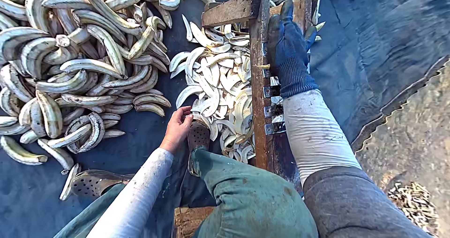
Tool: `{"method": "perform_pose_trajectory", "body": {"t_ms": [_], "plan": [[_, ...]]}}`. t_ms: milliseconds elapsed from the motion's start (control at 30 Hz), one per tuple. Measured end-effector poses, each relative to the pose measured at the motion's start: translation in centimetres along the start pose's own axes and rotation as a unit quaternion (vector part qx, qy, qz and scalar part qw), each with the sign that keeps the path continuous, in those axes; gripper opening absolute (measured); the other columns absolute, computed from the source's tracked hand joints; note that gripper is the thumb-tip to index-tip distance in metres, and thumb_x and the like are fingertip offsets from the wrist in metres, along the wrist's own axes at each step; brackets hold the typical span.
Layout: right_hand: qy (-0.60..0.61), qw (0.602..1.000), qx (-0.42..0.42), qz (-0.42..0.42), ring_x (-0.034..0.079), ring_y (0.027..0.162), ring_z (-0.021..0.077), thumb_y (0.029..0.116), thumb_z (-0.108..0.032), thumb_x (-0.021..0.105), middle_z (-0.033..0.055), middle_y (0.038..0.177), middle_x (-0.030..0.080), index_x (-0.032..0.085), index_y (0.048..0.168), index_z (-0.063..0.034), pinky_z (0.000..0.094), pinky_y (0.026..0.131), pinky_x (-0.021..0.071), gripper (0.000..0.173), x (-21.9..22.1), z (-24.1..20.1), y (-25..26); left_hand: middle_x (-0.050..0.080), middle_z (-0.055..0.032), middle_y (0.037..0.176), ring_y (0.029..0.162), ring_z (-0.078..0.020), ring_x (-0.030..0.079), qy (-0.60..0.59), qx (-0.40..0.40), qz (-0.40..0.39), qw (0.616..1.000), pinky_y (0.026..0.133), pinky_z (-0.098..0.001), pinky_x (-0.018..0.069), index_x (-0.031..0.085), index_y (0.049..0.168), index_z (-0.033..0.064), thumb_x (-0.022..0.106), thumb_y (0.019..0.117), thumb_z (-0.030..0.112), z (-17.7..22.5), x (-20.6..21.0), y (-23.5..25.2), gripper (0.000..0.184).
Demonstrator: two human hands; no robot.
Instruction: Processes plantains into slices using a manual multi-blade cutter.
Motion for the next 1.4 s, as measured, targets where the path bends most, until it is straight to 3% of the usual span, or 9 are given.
{"method": "perform_pose_trajectory", "body": {"t_ms": [133,400,500,767,867,933,1100,1267,1400], "plan": [[-0.012,0.999,0.007,-0.035,0.048,0.139,0.0432,0.1119,-0.033,0.019,0.0252,0.149,0.051,0.020,0.164,-0.0131,0.0617,0.113,0.0341,0.056,-1.0,-1.1,1.1,0.060,-0.0217,0.134,0.116,-0.0276,0.063,0.050,0.001,0.023,0.998,0.099,-0.0446,0.0494,0.054,0.141,0.0001,0.050,0.1068,0.014,-1.9,-2.5,1.1,0.037],[0.020,0.997,0.011,0.074,0.024,0.156,0.0280,0.1098,-0.041,0.027,0.0145,0.165,0.032,0.042,0.156,-0.0104,0.0535,0.127,0.0060,0.058,1.3,2.2,9.0,0.055,-0.0120,0.150,0.143,-0.0416,0.044,0.459,0.057,0.033,0.886,0.099,-0.0668,0.0446,0.062,0.141,0.0144,0.052,0.1001,0.003,-3.1,-6.4,5.8,0.044],[-0.053,0.973,-0.123,0.185,0.054,0.133,0.0379,0.1084,-0.026,0.035,0.0295,0.138,0.057,0.056,0.137,0.0051,0.0486,0.112,0.0396,0.048,3.4,6.5,9.7,0.046,-0.0076,0.159,0.152,-0.0396,0.030,0.523,0.078,-0.056,0.847,0.105,-0.0703,0.0365,0.053,0.151,0.0189,0.053,0.0957,-0.008,-2.0,-6.5,8.3,0.061],[0.209,0.954,-0.104,0.190,0.051,0.135,0.0242,0.1021,-0.018,0.045,0.0239,0.135,0.060,0.058,0.133,0.0072,0.0365,0.114,0.0359,0.042,-2.3,-1.6,-0.6,0.060,-0.0160,0.138,0.140,-0.0420,0.043,0.651,0.062,-0.170,0.737,0.111,-0.0710,0.0283,0.071,0.124,0.0068,0.061,0.0960,-0.002,-0.8,-6.4,10.4,0.031],[0.349,0.885,-0.257,0.170,0.055,0.124,0.0164,0.1040,-0.029,0.039,0.0162,0.124,0.062,0.059,0.126,0.0048,0.0359,0.110,0.0423,0.045,-2.7,-2.9,-4.4,0.063,-0.0139,0.131,0.132,-0.0406,0.052,0.629,0.106,-0.120,0.761,0.109,-0.0751,0.0264,0.071,0.120,0.0116,0.061,0.0982,0.004,0.9,-7.6,9.2,0.025],[0.322,0.889,-0.314,0.083,0.051,0.135,0.0239,0.1064,-0.039,0.034,0.0180,0.145,0.055,0.044,0.150,0.0017,0.0470,0.116,0.0394,0.060,-1.6,-3.5,-7.3,0.063,-0.0183,0.128,0.120,-0.0431,0.060,0.554,0.129,-0.050,0.821,0.104,-0.0792,0.0305,0.069,0.124,0.0122,0.064,0.0987,0.014,3.3,-8.4,8.1,0.026],[0.047,0.935,-0.353,0.010,0.039,0.145,0.0388,0.0974,-0.051,0.047,0.0109,0.162,0.038,0.029,0.163,-0.0182,0.0712,0.115,0.0179,0.075,2.5,-4.5,-15.0,0.070,-0.0116,0.103,0.089,-0.0181,0.069,0.140,0.119,0.031,0.983,0.085,-0.0402,0.0573,0.065,0.120,0.0014,0.070,0.0976,0.020,9.9,-5.6,4.6,0.030],[0.029,0.928,-0.341,0.149,0.059,0.120,0.0404,0.0960,-0.046,0.058,0.0150,0.137,0.063,0.049,0.153,-0.0196,0.0681,0.110,0.0285,0.064,1.8,-0.3,-16.8,0.072,-0.0037,0.090,0.081,-0.0095,0.070,-0.118,0.107,-0.091,0.983,0.080,-0.0287,0.0600,0.064,0.110,0.0007,0.067,0.0993,0.013,15.1,1.4,-0.5,0.016],[0.064,0.961,-0.226,0.144,0.058,0.120,0.0438,0.0992,-0.049,0.052,0.0207,0.129,0.065,0.041,0.157,-0.0150,0.0648,0.109,0.0355,0.068,-0.3,7.1,-20.5,0.068,-0.0106,0.113,0.102,-0.0157,0.066,-0.036,0.107,-0.145,0.983,0.093,-0.0357,0.0534,0.056,0.136,0.0028,0.058,0.1050,0.026,12.3,2.4,1.4,0.039]]}}
Point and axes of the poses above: each hand's wrist, its own y-axis towards the middle knuckle, its own x-axis out of the palm, z = x × y, the point moved 2 cm from there along y, towards the middle knuckle
